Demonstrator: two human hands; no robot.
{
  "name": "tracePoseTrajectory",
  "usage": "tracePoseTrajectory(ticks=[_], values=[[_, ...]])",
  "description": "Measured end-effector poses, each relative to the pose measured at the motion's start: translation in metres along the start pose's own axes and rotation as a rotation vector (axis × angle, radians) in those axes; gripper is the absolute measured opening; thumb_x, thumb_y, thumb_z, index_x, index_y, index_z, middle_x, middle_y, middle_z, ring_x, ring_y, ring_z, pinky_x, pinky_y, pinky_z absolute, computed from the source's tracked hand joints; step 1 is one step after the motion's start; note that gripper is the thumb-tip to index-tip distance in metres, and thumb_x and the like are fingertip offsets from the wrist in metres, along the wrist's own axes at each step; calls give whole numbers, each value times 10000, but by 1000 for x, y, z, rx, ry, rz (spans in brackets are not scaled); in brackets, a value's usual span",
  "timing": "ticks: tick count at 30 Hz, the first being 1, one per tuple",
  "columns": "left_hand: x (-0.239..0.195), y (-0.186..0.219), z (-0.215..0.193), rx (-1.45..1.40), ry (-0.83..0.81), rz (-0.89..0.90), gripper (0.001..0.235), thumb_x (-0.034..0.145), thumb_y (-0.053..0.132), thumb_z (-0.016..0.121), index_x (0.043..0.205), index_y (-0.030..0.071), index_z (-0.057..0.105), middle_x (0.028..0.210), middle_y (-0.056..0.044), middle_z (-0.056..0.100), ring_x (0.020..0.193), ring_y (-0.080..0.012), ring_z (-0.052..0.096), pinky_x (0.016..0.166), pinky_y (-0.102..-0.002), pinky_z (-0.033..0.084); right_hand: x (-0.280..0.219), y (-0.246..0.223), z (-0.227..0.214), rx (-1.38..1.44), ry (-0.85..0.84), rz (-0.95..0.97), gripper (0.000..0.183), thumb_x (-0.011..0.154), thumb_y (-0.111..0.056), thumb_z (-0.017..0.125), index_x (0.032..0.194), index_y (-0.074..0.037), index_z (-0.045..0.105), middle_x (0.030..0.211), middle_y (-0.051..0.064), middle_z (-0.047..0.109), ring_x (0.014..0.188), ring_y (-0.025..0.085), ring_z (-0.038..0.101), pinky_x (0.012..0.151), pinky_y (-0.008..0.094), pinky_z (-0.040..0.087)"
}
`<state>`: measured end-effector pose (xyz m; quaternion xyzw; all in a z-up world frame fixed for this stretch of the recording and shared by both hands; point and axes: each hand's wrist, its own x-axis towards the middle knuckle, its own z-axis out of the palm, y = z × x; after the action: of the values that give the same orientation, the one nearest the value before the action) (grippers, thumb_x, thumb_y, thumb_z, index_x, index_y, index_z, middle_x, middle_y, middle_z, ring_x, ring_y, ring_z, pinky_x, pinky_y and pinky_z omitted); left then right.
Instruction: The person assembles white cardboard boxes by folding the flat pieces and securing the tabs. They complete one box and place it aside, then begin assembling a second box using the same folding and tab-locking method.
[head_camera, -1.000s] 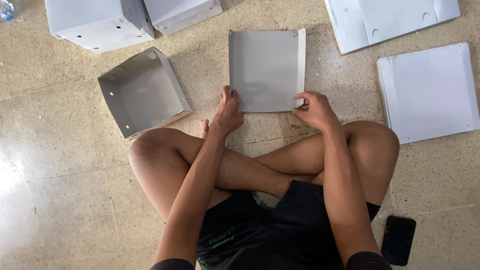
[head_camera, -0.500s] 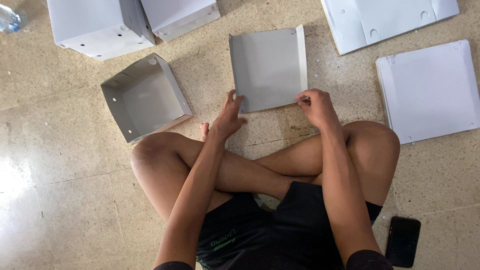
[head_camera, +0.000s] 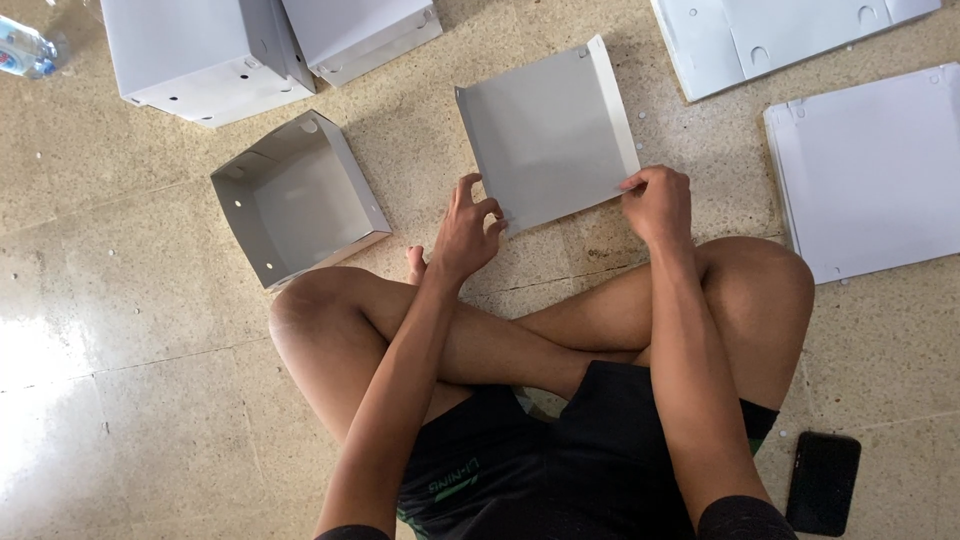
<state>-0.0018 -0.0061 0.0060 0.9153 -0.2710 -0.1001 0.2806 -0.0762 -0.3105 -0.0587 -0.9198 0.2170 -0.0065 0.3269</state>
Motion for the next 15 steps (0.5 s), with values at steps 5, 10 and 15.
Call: tracePoseTrajectory(ticks=[5,10,15], values=[[-1,-9,5,-141,-30,0,68,846,-46,671,904,-76,652,1393,-278,384,1236,-516,560,1043,-538,513,-15,-52,-30,140,-74,-46,328,816,2,727,1121,-109,771,873,200,727,874,372,715,776,440,593],[2,-23,15,-134,-74,-35,222,811,-158,673,989,-63,580,1409,-297,405,1201,-503,598,1022,-561,533,-20,-75,-42,-12,-162,24,639,820,16,770,1420,-14,553,1034,276,729,981,357,720,892,503,575],[3,-35,35,-199,-1,-104,204,807,-129,711,946,-38,592,1378,-319,497,1170,-511,603,992,-539,553,-13,-49,-15,2,-88,-12,338,860,-25,762,1193,-81,739,930,175,757,874,369,727,776,480,589]])
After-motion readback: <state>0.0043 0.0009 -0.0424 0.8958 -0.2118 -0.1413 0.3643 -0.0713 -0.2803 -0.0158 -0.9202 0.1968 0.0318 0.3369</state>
